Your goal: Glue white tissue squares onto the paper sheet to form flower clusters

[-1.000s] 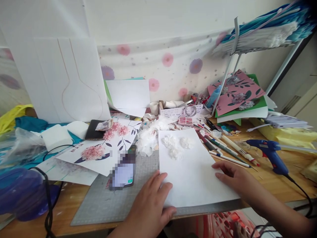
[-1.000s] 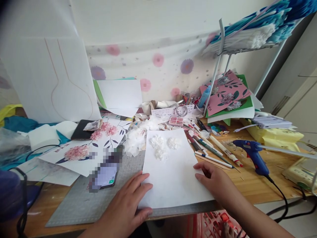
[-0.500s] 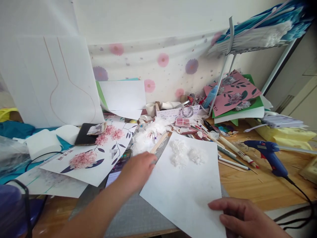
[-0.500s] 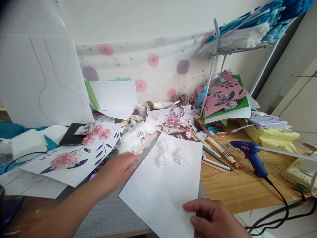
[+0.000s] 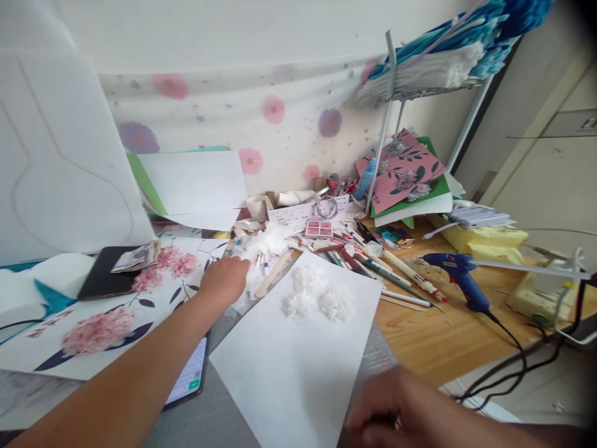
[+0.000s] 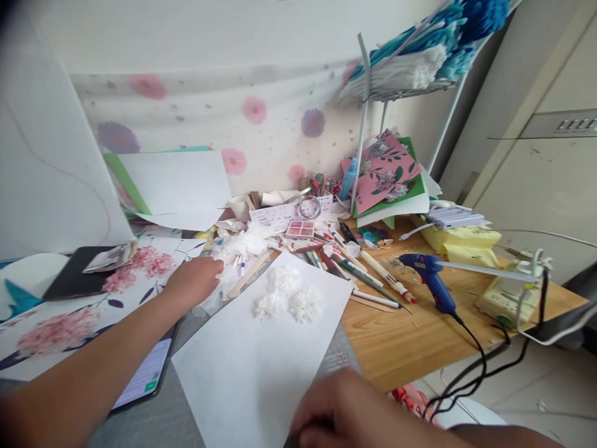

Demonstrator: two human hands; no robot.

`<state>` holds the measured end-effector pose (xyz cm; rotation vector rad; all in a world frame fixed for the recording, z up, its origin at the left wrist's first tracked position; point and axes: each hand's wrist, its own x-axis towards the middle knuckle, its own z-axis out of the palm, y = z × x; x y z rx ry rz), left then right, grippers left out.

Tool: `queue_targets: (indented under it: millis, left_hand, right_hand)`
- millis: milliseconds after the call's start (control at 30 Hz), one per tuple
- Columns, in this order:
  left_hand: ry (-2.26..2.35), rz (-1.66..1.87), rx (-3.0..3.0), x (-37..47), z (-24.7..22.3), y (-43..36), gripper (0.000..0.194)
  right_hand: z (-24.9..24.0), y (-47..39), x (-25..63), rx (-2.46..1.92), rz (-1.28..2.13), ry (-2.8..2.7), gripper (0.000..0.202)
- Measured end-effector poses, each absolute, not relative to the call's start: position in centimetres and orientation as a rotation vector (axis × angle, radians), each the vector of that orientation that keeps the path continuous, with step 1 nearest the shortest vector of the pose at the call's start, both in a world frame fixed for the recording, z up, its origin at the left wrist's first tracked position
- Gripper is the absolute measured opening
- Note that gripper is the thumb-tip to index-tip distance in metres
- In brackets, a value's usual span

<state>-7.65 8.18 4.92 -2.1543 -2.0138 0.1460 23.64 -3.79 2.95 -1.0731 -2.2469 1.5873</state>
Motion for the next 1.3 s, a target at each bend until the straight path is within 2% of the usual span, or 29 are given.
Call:
queue_targets:
  millis: [133, 233, 333, 600, 800, 1133, 1300]
  left_hand:
    - [-2.029, 0.124, -2.113, -7.6, 5.4, 8.1, 0.022]
    - [-2.046, 0.074, -2.098, -7.5, 5.9, 7.5, 0.022]
    - [-2.085, 0.017, -2.073, -7.6, 6.4, 7.1, 0.023]
    - [-2.245, -0.091, -2.001, -9.4, 6.8, 8.0, 0.019]
    - [-2.348, -0.271, -2.015, -10.1, 7.0, 7.8, 0.026]
    - [-2.38, -0.691, -2.211, -10.0, 7.4, 5.7, 0.028]
    - [-2.393, -0.785, -2.256, -9.6, 6.6, 5.3, 0.027]
  right_hand:
    - [4.1, 2.1, 27.8, -1.456, 0.731, -2.458, 0.022]
    - [3.2, 5.3, 30.8, -1.685, 0.425, -2.398, 0.023]
    - [2.2, 6.1, 31.8, -1.741, 0.277, -2.443, 0.022]
    - [0.6, 6.4, 32.0, -1.827, 0.177, -2.503, 0.019]
    - [-0.3, 6.8, 32.9, -1.862, 0.24, -2.477, 0.019]
    - [1.2, 6.2, 35.7, -1.935, 0.278, -2.307, 0.013]
    - [1.0, 6.1, 35.7, -1.851, 0.311, -2.221, 0.009]
